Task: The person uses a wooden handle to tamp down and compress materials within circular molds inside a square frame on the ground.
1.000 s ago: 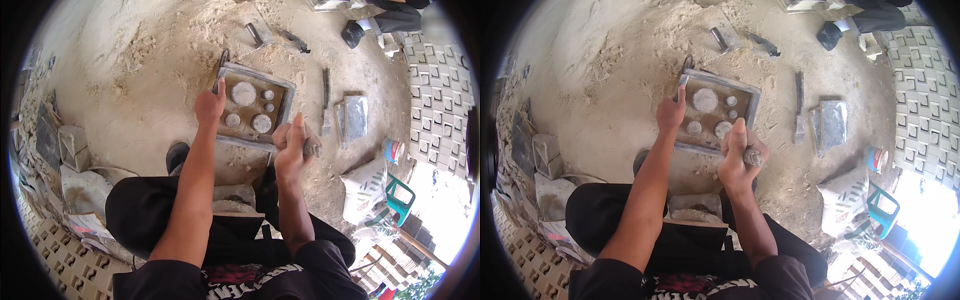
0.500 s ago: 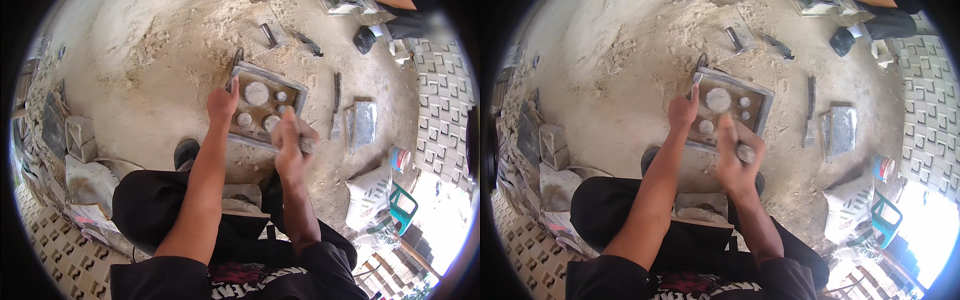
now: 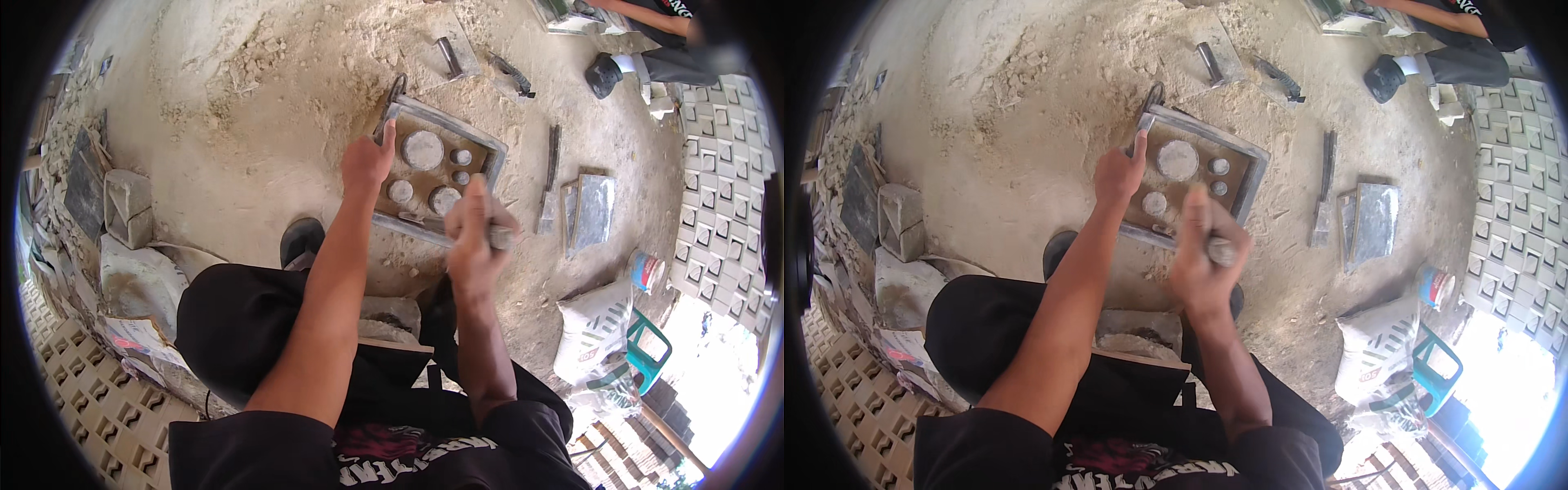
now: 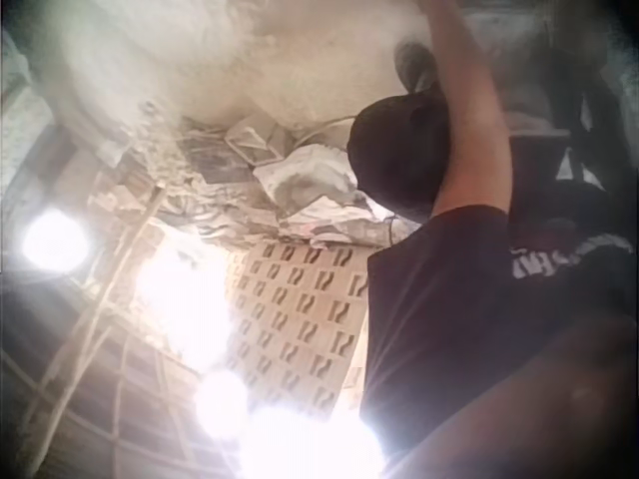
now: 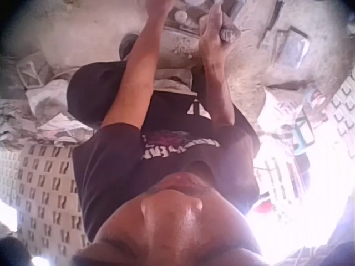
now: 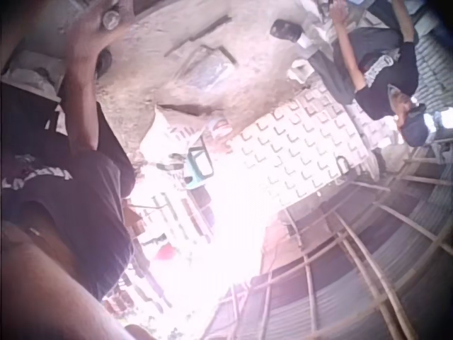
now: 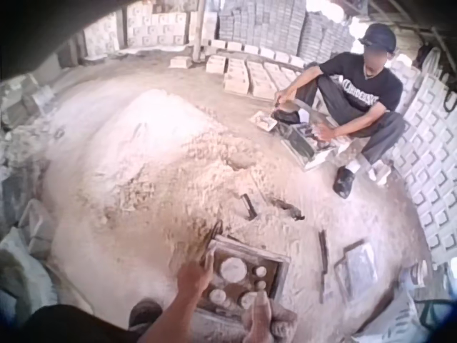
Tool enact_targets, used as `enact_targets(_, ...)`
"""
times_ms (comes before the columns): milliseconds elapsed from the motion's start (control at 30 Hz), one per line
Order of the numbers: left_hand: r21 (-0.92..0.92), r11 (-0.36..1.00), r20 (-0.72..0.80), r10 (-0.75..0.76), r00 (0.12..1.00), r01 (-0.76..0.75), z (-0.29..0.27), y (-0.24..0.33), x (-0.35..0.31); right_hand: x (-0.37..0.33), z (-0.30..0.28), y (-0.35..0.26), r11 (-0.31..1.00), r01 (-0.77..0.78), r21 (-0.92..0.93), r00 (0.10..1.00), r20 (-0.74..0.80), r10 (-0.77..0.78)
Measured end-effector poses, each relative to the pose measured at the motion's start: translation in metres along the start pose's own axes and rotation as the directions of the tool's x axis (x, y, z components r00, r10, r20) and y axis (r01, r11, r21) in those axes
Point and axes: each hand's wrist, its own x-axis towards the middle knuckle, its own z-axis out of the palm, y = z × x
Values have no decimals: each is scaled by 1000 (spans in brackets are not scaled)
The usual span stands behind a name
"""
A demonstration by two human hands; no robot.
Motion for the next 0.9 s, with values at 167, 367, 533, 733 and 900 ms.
enact_targets(167,-26,1000,11,2,1000,-1,1,1,1,-3,-8,25,999,43,19,998,-50,-42)
enact_targets(367,-38,999,9,-4,1000,4,-1,1,2,1,-19,8,986,51,161,997,-72,-40)
enact_targets(533,4,1000,5,4,1000,-4,1,0,2,0,-26,7,989,15,145,1000,-28,-11)
enact_targets(733,16,1000,-10,-4,1000,4,6,3,2,-2,-42,26,996,56,67,998,19,-57)
enact_targets(900,34,999,7,8,1000,-8,6,1,2,4,-62,23,964,98,245,992,-102,-75)
